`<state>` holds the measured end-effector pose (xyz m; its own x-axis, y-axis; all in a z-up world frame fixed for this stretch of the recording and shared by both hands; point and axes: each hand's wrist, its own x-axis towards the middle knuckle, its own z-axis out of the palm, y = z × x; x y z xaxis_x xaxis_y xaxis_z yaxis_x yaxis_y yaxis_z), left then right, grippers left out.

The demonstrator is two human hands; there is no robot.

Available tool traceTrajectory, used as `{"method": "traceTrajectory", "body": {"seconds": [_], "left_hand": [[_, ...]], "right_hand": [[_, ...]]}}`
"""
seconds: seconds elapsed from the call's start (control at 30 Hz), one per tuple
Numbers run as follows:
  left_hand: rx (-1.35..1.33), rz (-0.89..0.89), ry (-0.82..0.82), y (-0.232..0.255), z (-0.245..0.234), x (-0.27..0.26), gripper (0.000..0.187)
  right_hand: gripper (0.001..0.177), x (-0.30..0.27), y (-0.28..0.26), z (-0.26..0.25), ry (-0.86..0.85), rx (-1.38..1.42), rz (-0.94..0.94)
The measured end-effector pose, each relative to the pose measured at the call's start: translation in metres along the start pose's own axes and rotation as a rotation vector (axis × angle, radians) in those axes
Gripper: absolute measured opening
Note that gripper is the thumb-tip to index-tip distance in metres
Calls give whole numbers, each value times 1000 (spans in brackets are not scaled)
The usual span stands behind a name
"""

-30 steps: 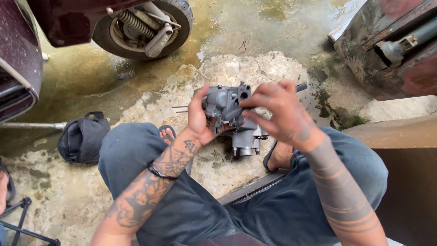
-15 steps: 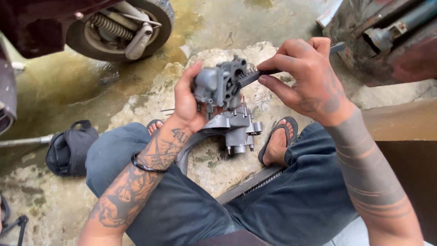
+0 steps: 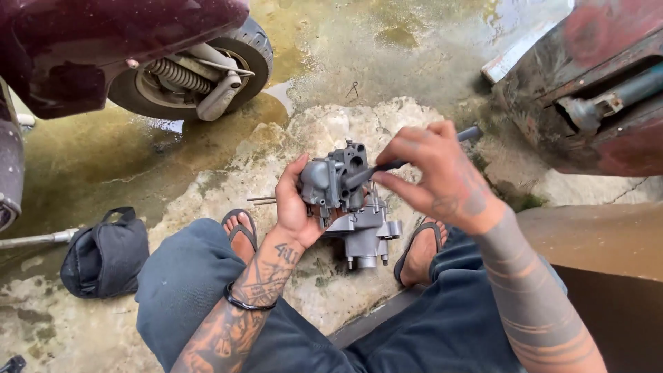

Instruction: The person sits on the ground and uses a wire brush to clean the interior and exterior surfaces of a disassembled carburetor. They rotate the carburetor to access different angles and scrub various ports and crevices.

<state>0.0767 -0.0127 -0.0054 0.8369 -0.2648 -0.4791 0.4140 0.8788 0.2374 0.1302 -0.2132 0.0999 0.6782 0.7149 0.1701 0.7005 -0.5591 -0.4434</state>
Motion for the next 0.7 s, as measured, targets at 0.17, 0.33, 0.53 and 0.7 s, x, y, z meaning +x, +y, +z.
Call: {"method": "traceTrajectory", "body": {"seconds": [0.17,0.33,0.53,0.7], "left_hand": [[44,14,18,7,-6,-2,62],[-50,6,22,7,-4,-7,61],[-30,-30,69,6,7,-13,66],[-55,-26,30,-2,3,-4,56]], "right_hand": [[23,6,-6,3,-44,86,-19],[16,-5,-8,-7,24,42,93],[16,-21,-14,4,27,84,42],[9,-33,-3,6,203,-53,128]]}}
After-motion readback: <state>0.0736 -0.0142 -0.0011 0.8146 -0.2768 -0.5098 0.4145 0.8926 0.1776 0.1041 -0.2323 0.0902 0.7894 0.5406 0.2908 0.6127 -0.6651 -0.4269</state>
